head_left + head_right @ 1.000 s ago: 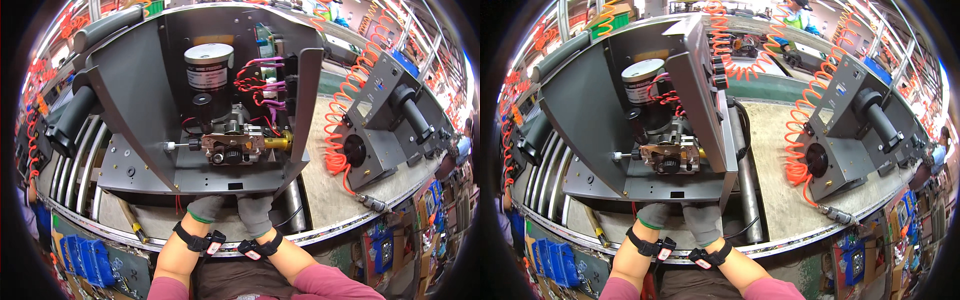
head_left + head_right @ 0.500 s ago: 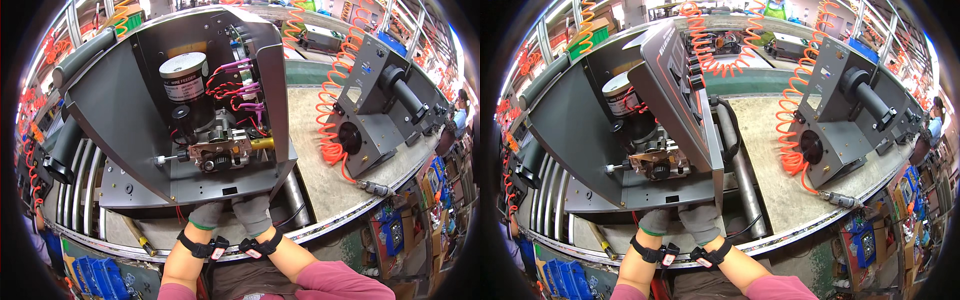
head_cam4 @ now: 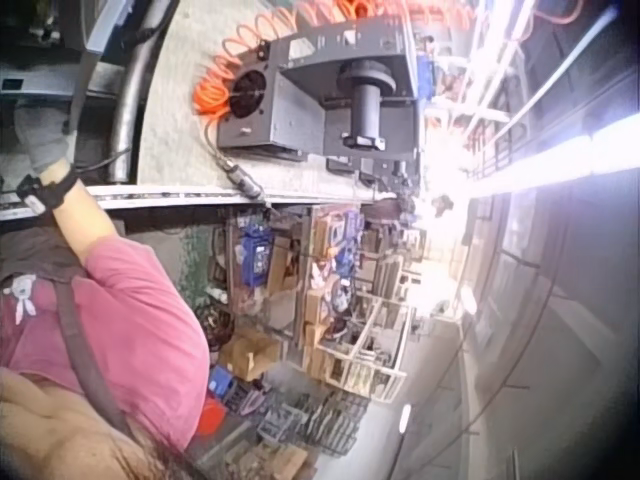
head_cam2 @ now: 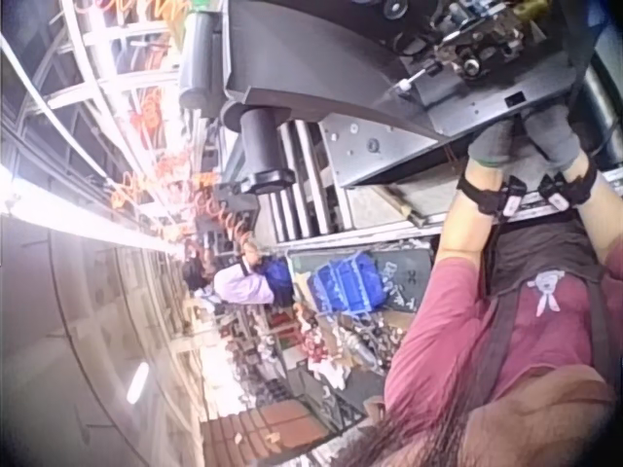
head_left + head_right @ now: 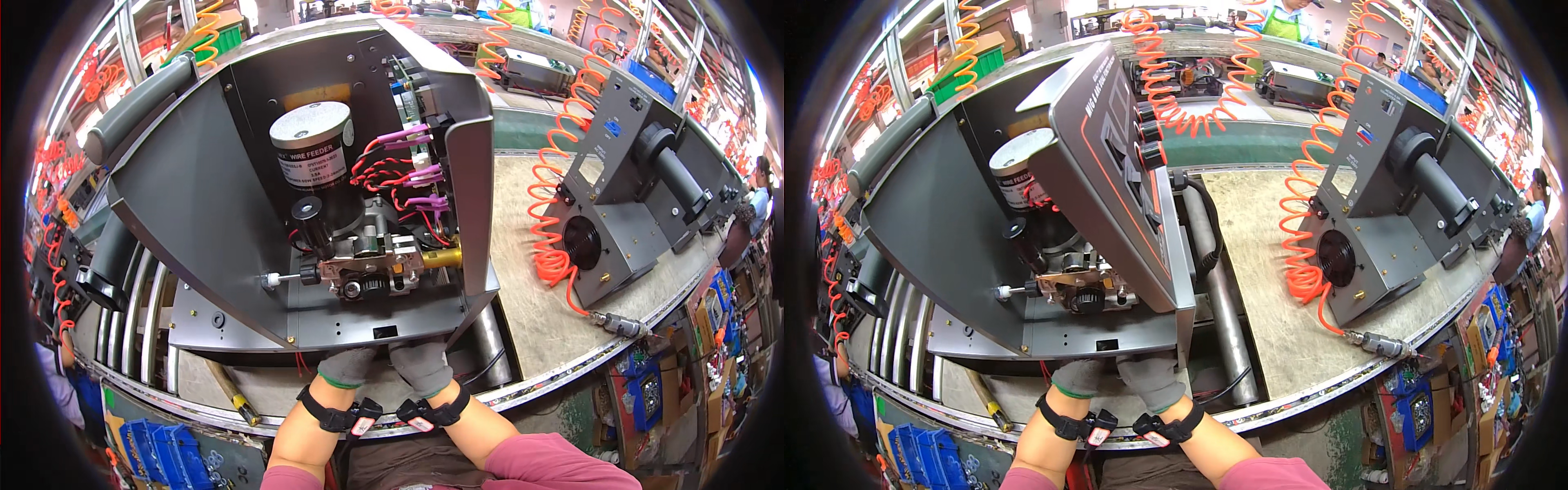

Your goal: Assembling and securing components within a MIG/ARC dual welding machine housing on a factory assembly line.

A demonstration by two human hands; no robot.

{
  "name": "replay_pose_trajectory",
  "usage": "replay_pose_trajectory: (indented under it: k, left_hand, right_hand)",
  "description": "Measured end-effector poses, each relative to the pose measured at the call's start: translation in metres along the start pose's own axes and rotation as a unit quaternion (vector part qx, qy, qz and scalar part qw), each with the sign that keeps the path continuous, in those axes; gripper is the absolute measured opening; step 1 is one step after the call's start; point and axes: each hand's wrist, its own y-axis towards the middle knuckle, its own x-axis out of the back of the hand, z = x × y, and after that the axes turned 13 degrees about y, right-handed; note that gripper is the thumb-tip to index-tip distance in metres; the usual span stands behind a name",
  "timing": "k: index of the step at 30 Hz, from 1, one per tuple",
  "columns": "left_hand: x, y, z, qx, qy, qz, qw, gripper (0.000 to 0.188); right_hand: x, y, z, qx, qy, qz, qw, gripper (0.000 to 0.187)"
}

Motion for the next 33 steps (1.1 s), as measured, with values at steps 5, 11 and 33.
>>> replay_pose_trajectory:
  k: [5,11,33]
  left_hand:
    - [0.004,-0.004,0.005,0.003,0.053,0.024,0.998,0.019]
    - [0.003,-0.006,0.011,0.0,0.109,0.048,0.993,0.019]
    - [0.022,-0.004,0.004,0.16,-0.282,0.026,0.946,0.029]
  right_hand:
    - [0.017,0.016,0.007,0.008,0.002,0.116,0.993,0.016]
    - [0.004,-0.002,-0.012,0.02,0.034,0.045,0.998,0.016]
    - [0.012,-0.012,-0.011,0.039,-0.078,0.026,0.996,0.019]
